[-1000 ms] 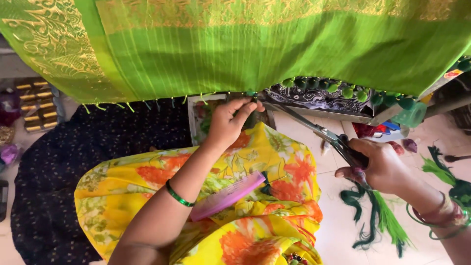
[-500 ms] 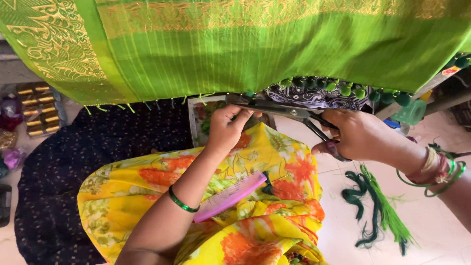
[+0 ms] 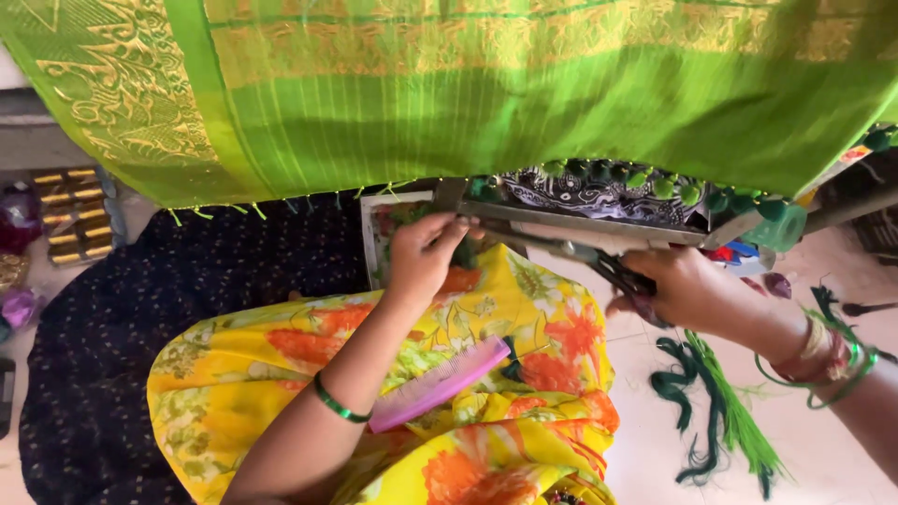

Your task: Attaching decorative tassels and beads to the border of a green sari using thread, scissors, and a comb.

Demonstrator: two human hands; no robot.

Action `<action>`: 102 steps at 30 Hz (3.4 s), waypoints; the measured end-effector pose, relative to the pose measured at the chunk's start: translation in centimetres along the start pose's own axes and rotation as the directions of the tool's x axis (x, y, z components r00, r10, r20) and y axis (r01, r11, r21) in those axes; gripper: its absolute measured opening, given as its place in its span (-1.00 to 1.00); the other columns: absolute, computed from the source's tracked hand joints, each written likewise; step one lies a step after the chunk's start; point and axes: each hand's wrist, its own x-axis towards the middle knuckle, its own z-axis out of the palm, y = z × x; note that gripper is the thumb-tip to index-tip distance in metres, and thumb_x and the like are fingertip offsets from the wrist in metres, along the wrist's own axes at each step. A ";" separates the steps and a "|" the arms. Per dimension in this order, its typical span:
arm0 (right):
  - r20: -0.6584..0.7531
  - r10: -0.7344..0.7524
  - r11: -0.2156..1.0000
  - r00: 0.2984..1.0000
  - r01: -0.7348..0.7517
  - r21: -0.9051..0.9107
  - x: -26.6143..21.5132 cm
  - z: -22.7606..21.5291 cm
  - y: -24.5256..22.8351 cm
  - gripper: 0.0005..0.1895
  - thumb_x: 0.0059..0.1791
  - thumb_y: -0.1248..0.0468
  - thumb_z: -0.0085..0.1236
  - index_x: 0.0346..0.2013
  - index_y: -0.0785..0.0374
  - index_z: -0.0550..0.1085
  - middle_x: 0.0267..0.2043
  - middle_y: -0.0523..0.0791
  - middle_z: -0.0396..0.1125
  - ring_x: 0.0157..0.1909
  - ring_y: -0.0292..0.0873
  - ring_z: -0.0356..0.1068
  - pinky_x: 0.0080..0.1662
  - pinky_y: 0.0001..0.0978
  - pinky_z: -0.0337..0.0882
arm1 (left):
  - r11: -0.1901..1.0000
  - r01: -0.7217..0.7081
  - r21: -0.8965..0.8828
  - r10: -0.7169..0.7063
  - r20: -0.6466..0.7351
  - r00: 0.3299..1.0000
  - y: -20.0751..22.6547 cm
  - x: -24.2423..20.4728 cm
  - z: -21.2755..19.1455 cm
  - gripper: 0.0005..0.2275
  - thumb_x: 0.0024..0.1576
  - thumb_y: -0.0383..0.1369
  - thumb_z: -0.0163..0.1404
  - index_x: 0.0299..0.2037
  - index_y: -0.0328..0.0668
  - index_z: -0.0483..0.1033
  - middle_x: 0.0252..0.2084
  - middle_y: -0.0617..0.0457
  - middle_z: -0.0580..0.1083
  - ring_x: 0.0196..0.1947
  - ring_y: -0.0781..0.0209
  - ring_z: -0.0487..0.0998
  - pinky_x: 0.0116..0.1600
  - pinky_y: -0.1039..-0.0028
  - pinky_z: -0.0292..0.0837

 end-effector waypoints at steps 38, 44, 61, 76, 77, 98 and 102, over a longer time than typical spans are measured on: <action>-0.328 -0.343 0.887 0.880 0.418 0.196 15.0 20.0 -6.0 -0.76 -0.16 0.45 0.23 -0.22 0.18 0.63 -0.14 -0.08 0.41 -0.03 0.02 0.40 -0.02 -0.15 0.44 | 0.859 0.432 -0.273 -0.462 -0.053 0.885 2.5 -17.1 -15.7 -0.85 0.28 -0.47 -0.03 -0.18 -0.45 0.57 -0.28 -0.04 0.59 -0.24 0.23 0.60 -0.04 0.41 0.53; -0.471 -0.024 0.996 0.882 0.062 0.064 11.4 13.3 -4.9 -0.76 -0.08 0.48 0.23 -0.19 0.14 0.66 -0.26 -0.04 0.42 -0.18 0.06 0.43 -0.13 -0.15 0.43 | 0.812 0.390 -0.435 -0.472 -0.096 0.876 -0.2 -9.7 -13.3 -0.84 0.29 -0.44 0.00 -0.11 -0.43 0.57 -0.30 -0.06 0.57 -0.31 0.15 0.54 -0.22 0.36 0.45; -0.567 0.041 0.948 0.823 0.146 0.281 10.0 9.4 -11.9 -0.82 -0.07 0.46 0.31 -0.18 0.33 0.54 -0.22 -0.06 0.47 -0.18 -0.04 0.47 -0.11 -0.24 0.46 | 0.843 -0.190 0.503 0.101 0.199 0.975 4.7 -2.3 -7.6 -0.66 0.08 -0.16 0.19 -0.10 -0.29 0.63 0.08 -0.09 0.58 0.12 -0.03 0.55 0.21 0.16 0.40; -0.638 0.546 0.277 0.544 0.601 0.750 0.3 3.1 -3.2 -0.89 0.24 0.35 -0.13 -0.05 0.36 0.33 -0.19 0.09 0.42 -0.23 0.04 0.55 -0.24 -0.25 0.59 | 0.665 -0.420 0.617 0.097 0.487 0.868 -1.8 -5.3 -7.0 -0.79 0.24 -0.26 0.05 -0.18 -0.30 0.50 -0.22 -0.15 0.52 -0.08 -0.11 0.51 0.21 0.07 0.31; -0.639 0.606 0.290 0.474 0.615 0.733 -1.2 3.5 -0.4 -0.81 0.27 0.32 -0.19 -0.07 0.39 0.35 -0.19 0.11 0.43 -0.23 0.05 0.55 -0.22 -0.28 0.58 | 0.593 -0.434 0.678 0.063 0.498 0.865 -3.3 -5.5 -7.5 -0.75 0.23 -0.26 0.05 -0.09 -0.32 0.52 -0.17 -0.15 0.54 -0.05 -0.09 0.52 0.23 0.04 0.28; -0.667 0.463 0.319 0.584 0.592 0.740 2.1 1.0 -9.1 -0.90 0.31 0.30 -0.14 0.11 0.21 0.22 -0.31 0.05 0.36 -0.48 -0.02 0.45 -0.48 -0.32 0.39 | 0.781 -0.454 0.428 0.146 0.582 0.800 2.9 -5.4 -2.7 -0.79 0.24 -0.26 0.06 -0.15 -0.28 0.51 -0.22 -0.12 0.52 -0.07 -0.14 0.53 0.34 0.04 0.27; -0.737 0.523 0.397 0.429 0.642 0.656 -2.1 1.4 -0.5 -0.79 0.40 0.29 -0.25 -0.02 0.35 0.29 -0.35 0.08 0.34 -0.50 -0.04 0.42 -0.41 -0.30 0.39 | 0.667 -0.523 0.530 0.181 0.566 0.804 -0.8 -5.1 -4.6 -0.89 0.18 -0.28 0.01 -0.26 -0.09 0.54 -0.20 -0.10 0.54 -0.03 -0.14 0.55 0.35 0.05 0.25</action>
